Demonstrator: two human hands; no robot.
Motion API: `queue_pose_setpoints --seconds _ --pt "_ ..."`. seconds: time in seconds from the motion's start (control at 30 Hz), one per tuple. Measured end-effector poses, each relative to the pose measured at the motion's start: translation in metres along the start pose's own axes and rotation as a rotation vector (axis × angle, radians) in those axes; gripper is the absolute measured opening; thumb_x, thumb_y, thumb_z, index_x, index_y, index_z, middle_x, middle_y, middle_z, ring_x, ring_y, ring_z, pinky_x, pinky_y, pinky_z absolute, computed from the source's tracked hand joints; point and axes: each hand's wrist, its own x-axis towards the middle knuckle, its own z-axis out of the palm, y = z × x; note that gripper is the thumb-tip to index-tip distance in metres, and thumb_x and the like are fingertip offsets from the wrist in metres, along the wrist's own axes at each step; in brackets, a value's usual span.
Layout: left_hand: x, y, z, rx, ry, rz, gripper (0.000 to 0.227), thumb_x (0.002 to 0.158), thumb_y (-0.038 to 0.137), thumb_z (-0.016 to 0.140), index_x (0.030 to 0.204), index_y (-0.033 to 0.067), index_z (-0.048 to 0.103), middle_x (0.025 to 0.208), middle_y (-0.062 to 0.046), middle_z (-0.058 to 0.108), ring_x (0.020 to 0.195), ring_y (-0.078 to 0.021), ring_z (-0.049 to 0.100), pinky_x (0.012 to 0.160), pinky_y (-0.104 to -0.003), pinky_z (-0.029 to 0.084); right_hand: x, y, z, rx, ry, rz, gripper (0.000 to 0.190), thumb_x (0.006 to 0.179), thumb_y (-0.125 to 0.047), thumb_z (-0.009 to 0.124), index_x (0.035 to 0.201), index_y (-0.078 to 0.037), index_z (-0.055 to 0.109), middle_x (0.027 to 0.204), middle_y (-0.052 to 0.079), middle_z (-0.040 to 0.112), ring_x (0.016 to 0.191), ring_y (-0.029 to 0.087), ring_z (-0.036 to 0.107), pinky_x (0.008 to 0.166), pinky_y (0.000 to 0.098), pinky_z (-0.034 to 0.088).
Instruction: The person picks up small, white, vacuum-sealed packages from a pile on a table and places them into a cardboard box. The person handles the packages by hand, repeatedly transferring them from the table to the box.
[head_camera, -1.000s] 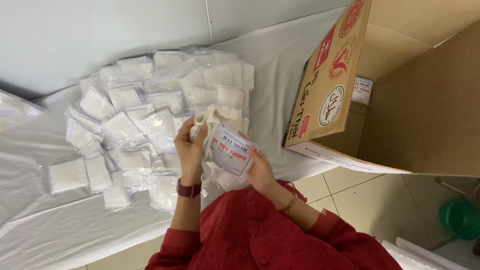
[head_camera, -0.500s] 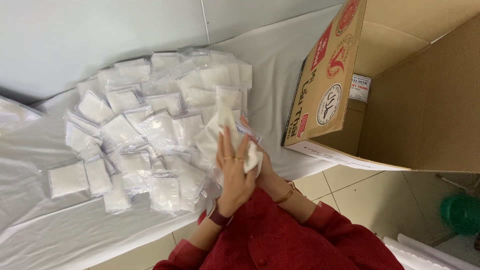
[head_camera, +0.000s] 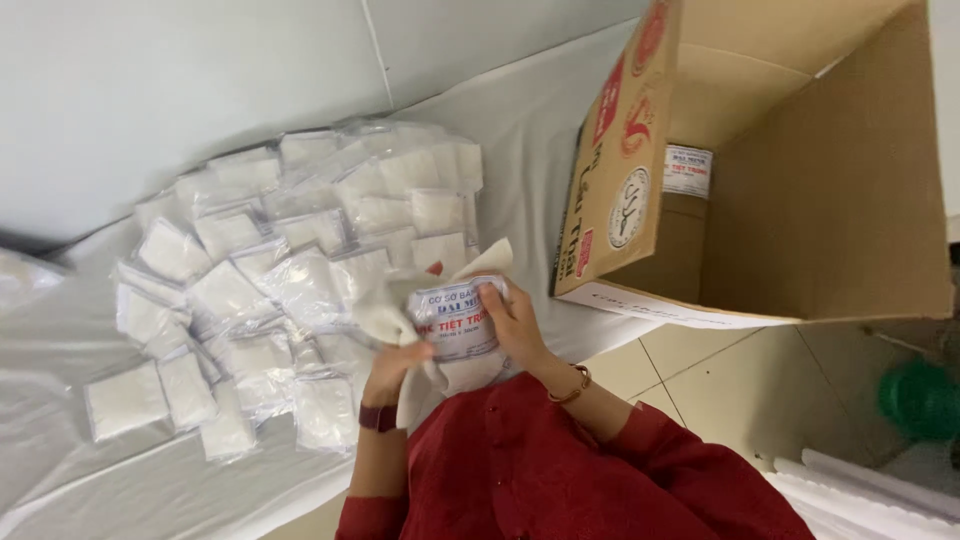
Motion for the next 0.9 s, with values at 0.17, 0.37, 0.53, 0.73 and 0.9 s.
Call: queue_pose_setpoints --seconds 0.17,0.37,0.53,0.73,0.9 --pt "-0.023 0.009 0.009 0.726 0.15 -0.061 0.033 0.079 0.004 0.085 0.108 -0.0026 0.072 0.099 -0.009 0.076 0.088 -0.0172 0.07 0.078 -0.033 0.057 -0.018 -0.049 -0.006 -0.365 -0.032 -0.049 0.036 0.087 -0.012 0.082 0.119 0.001 0.069 0.102 0.009 0.077 0.088 0.008 0.067 0.077 0.0268 0.058" --pt "-0.038 -0.008 -0.01 0.752 0.27 0.025 0.034 0.079 0.003 0.084 0.11 -0.0004 0.07 0.101 -0.009 0.074 0.089 -0.0153 0.068 0.08 -0.03 0.054 -0.048 -0.123 -0.042 -0.613 -0.047 0.002 0.029 0.087 -0.015 0.081 0.111 0.001 0.076 0.097 0.008 0.08 0.082 0.007 0.07 0.075 0.0268 0.058" --pt "-0.033 -0.003 -0.029 0.614 0.441 0.194 0.036 0.088 0.003 0.08 0.119 0.0002 0.063 0.114 -0.01 0.071 0.1 -0.0168 0.067 0.087 -0.031 0.056 -0.091 -0.21 -0.114 -0.74 0.237 -0.345 0.025 0.094 -0.011 0.075 0.117 0.001 0.073 0.111 0.011 0.075 0.097 0.015 0.069 0.083 0.03 0.058" --pt "-0.031 -0.02 -0.047 0.542 0.456 0.231 0.038 0.091 0.0 0.077 0.125 -0.0034 0.06 0.12 -0.013 0.07 0.105 -0.0199 0.067 0.091 -0.034 0.057 -0.076 -0.254 -0.215 -1.462 1.005 -0.431 0.018 0.097 -0.015 0.077 0.108 -0.002 0.076 0.106 0.016 0.072 0.087 0.033 0.072 0.072 0.0429 0.06" --pt "-0.031 -0.024 -0.042 0.544 0.44 0.23 0.039 0.092 -0.001 0.076 0.127 -0.0034 0.058 0.124 -0.015 0.068 0.108 -0.021 0.066 0.092 -0.035 0.056 -0.001 -0.226 -0.295 -1.588 0.99 0.108 0.033 0.085 -0.023 0.085 0.114 -0.014 0.073 0.104 0.021 0.073 0.097 0.042 0.069 0.081 0.0517 0.056"
